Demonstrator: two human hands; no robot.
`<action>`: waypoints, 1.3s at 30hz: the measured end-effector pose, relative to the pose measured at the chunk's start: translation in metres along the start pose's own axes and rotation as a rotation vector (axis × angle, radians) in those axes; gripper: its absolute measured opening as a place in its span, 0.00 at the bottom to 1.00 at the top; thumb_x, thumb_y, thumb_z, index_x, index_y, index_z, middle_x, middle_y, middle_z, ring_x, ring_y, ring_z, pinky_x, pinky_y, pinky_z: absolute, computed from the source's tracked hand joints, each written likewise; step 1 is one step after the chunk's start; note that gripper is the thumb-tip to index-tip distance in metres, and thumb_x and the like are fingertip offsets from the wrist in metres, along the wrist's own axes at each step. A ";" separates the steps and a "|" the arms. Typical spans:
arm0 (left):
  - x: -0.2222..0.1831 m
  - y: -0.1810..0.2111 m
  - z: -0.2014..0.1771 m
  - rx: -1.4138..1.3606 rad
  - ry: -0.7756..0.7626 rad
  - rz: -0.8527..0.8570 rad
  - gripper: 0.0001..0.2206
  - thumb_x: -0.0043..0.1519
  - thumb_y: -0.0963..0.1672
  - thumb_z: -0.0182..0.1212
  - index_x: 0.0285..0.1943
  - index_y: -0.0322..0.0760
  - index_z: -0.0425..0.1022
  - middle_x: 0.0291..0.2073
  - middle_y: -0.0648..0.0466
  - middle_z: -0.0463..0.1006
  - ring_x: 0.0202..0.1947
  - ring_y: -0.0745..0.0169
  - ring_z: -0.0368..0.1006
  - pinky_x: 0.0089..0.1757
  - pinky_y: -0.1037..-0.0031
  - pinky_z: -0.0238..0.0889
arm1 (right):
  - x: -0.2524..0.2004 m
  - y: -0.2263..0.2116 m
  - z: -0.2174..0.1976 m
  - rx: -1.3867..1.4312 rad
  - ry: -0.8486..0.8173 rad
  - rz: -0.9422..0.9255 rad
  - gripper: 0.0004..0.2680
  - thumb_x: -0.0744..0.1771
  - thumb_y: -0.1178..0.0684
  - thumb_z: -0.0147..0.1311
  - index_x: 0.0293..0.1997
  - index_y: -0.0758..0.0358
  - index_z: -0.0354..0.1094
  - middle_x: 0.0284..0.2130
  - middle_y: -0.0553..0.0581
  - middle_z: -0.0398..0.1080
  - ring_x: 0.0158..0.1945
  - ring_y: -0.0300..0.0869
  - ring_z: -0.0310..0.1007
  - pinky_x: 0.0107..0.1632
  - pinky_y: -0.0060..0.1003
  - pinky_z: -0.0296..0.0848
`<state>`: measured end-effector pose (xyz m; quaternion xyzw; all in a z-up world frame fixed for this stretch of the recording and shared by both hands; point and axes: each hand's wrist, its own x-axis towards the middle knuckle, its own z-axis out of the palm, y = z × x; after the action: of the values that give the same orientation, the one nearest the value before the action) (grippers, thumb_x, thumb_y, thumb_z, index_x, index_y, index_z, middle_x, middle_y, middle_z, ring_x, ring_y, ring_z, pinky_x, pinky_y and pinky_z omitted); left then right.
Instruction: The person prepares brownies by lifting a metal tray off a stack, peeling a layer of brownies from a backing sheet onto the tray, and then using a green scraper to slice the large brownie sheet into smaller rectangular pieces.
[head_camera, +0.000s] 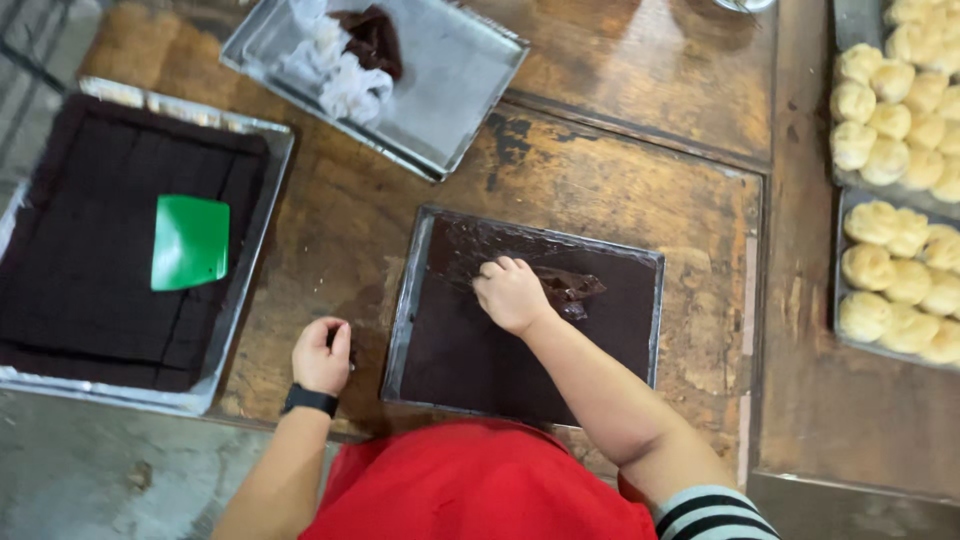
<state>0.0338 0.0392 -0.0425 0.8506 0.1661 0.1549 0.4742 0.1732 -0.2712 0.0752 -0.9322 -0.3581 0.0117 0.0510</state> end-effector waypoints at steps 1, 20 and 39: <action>0.004 -0.002 0.001 0.015 -0.010 0.019 0.06 0.63 0.43 0.64 0.42 0.34 0.78 0.37 0.45 0.80 0.39 0.49 0.77 0.43 0.64 0.71 | 0.003 0.000 0.003 -0.035 0.001 -0.022 0.04 0.63 0.50 0.57 0.32 0.55 0.76 0.36 0.52 0.72 0.47 0.48 0.71 0.50 0.46 0.69; 0.004 0.015 -0.015 -0.056 -0.069 0.104 0.03 0.60 0.41 0.63 0.39 0.36 0.76 0.36 0.44 0.78 0.41 0.41 0.75 0.43 0.59 0.70 | 0.027 -0.006 -0.011 -0.053 -0.133 -0.287 0.03 0.60 0.53 0.60 0.26 0.57 0.73 0.29 0.54 0.71 0.39 0.51 0.73 0.44 0.47 0.72; 0.003 0.024 -0.018 -0.047 -0.074 0.073 0.03 0.59 0.41 0.63 0.38 0.35 0.77 0.35 0.44 0.78 0.39 0.40 0.75 0.41 0.58 0.70 | 0.068 -0.005 -0.007 0.109 -0.195 -0.118 0.11 0.62 0.52 0.62 0.45 0.62 0.75 0.36 0.61 0.75 0.45 0.56 0.75 0.51 0.50 0.73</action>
<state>0.0321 0.0416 -0.0127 0.8498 0.1136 0.1445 0.4941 0.2205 -0.2224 0.0841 -0.8998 -0.4144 0.1190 0.0673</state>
